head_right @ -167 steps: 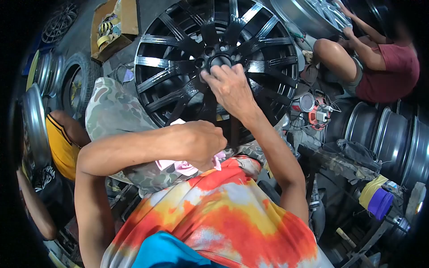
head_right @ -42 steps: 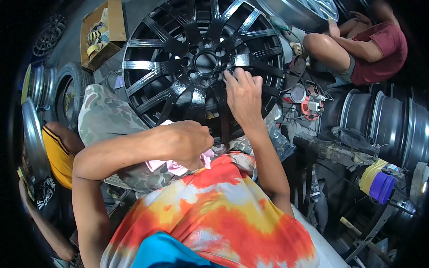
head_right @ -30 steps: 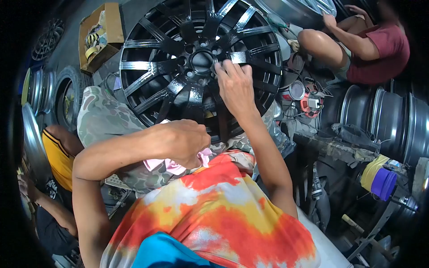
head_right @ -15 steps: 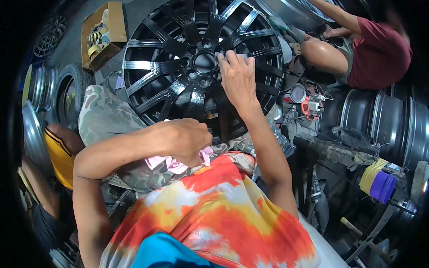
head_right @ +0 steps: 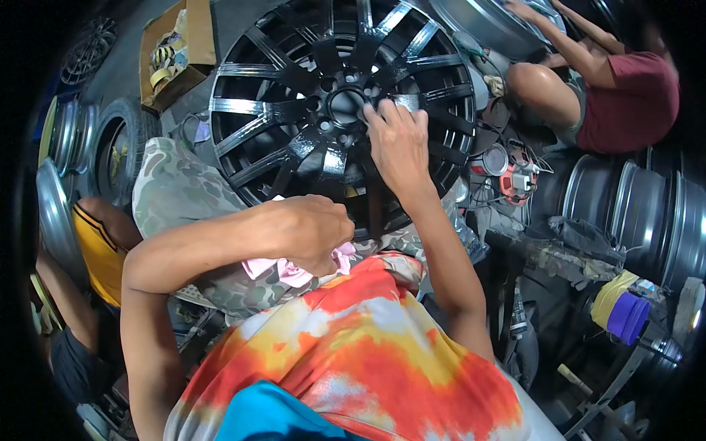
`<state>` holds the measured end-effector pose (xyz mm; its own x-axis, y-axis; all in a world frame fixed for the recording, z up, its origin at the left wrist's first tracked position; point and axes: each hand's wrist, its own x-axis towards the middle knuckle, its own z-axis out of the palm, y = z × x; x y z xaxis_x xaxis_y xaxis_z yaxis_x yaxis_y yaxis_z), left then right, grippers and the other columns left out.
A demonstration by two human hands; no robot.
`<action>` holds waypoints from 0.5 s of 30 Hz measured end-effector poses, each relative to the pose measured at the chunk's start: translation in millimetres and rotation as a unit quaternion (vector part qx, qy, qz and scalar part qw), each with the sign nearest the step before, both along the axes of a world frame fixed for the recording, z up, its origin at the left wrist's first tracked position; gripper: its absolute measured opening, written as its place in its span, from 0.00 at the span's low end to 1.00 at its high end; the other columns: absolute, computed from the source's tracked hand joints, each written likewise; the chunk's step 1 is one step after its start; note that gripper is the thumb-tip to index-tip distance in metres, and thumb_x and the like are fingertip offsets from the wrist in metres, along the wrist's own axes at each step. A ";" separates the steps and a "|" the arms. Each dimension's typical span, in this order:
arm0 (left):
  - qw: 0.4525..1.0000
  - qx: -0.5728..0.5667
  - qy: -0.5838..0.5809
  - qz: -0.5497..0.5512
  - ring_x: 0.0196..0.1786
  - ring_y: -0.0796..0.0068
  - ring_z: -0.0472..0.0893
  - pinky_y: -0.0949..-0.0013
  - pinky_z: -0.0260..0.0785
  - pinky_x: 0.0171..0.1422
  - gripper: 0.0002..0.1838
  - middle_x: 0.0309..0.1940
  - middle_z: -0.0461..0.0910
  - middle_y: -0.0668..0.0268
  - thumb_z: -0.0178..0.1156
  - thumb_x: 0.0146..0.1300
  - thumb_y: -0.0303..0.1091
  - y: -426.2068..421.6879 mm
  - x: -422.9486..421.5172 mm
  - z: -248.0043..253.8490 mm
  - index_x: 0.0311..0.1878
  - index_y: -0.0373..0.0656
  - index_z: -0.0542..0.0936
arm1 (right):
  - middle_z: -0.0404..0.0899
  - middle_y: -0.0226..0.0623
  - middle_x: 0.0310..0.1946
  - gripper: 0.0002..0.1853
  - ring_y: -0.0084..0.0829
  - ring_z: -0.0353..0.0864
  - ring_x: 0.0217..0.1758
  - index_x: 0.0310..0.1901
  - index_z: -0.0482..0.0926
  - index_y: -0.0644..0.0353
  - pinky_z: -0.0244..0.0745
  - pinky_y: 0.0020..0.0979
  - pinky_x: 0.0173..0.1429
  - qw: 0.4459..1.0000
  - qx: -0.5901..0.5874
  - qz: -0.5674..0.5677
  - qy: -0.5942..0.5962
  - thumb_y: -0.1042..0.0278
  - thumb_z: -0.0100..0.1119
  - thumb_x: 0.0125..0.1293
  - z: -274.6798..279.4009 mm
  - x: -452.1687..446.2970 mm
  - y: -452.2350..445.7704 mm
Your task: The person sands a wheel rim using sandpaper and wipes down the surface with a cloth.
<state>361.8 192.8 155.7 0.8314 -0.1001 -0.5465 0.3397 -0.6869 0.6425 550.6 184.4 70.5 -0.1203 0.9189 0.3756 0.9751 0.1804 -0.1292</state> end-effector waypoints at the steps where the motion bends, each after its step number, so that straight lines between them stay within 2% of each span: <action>1: 1.000 0.004 -0.006 -0.004 0.39 0.48 0.86 0.53 0.79 0.44 0.17 0.29 0.85 0.48 0.68 0.49 0.40 2.0 -1.3 4.3 0.31 0.32 0.85 | 0.76 0.33 0.37 0.14 0.34 0.78 0.44 0.53 0.86 0.58 0.64 0.39 0.49 1.000 -0.009 0.008 0.010 0.69 0.62 0.67 1.9 2.3 -3.6; 3: 1.000 0.004 -0.005 -0.013 0.39 0.48 0.86 0.54 0.79 0.45 0.17 0.29 0.85 0.48 0.68 0.49 0.40 -1.1 -2.0 7.0 0.32 0.33 0.85 | 0.76 0.34 0.36 0.12 0.34 0.78 0.43 0.51 0.86 0.58 0.64 0.39 0.49 0.999 -0.025 0.001 0.039 0.68 0.63 0.67 6.1 2.4 -7.8; 5: 0.999 0.020 0.000 -0.042 0.41 0.52 0.89 0.58 0.82 0.47 0.15 0.33 0.88 0.50 0.67 0.49 0.36 -4.4 2.8 10.2 0.34 0.32 0.88 | 0.76 0.34 0.35 0.12 0.34 0.78 0.43 0.50 0.87 0.58 0.64 0.39 0.49 0.999 -0.020 -0.001 0.035 0.68 0.63 0.67 4.9 0.6 -8.6; 9: 0.999 0.020 -0.012 -0.030 0.41 0.51 0.89 0.57 0.82 0.46 0.15 0.35 0.88 0.48 0.68 0.48 0.35 -5.0 0.9 -2.5 0.35 0.33 0.88 | 0.77 0.36 0.37 0.11 0.36 0.79 0.44 0.47 0.86 0.61 0.65 0.40 0.50 0.998 -0.057 0.000 0.029 0.69 0.62 0.67 9.7 -18.0 -21.4; 11: 0.999 0.013 -0.033 -0.003 0.36 0.47 0.86 0.53 0.80 0.42 0.17 0.26 0.85 0.49 0.68 0.49 0.40 -4.1 -1.7 -7.0 0.28 0.32 0.85 | 0.78 0.38 0.37 0.10 0.38 0.80 0.45 0.46 0.86 0.63 0.65 0.42 0.50 0.998 -0.054 -0.011 0.038 0.70 0.61 0.67 6.2 -26.7 -29.8; 15: 0.999 0.018 -0.021 -0.031 0.33 0.46 0.86 0.53 0.80 0.41 0.16 0.24 0.85 0.49 0.68 0.49 0.40 -5.5 1.7 -2.3 0.28 0.32 0.85 | 0.78 0.39 0.36 0.10 0.38 0.81 0.44 0.45 0.87 0.63 0.65 0.41 0.50 0.990 -0.125 -0.028 0.054 0.70 0.61 0.67 24.4 -28.0 -38.9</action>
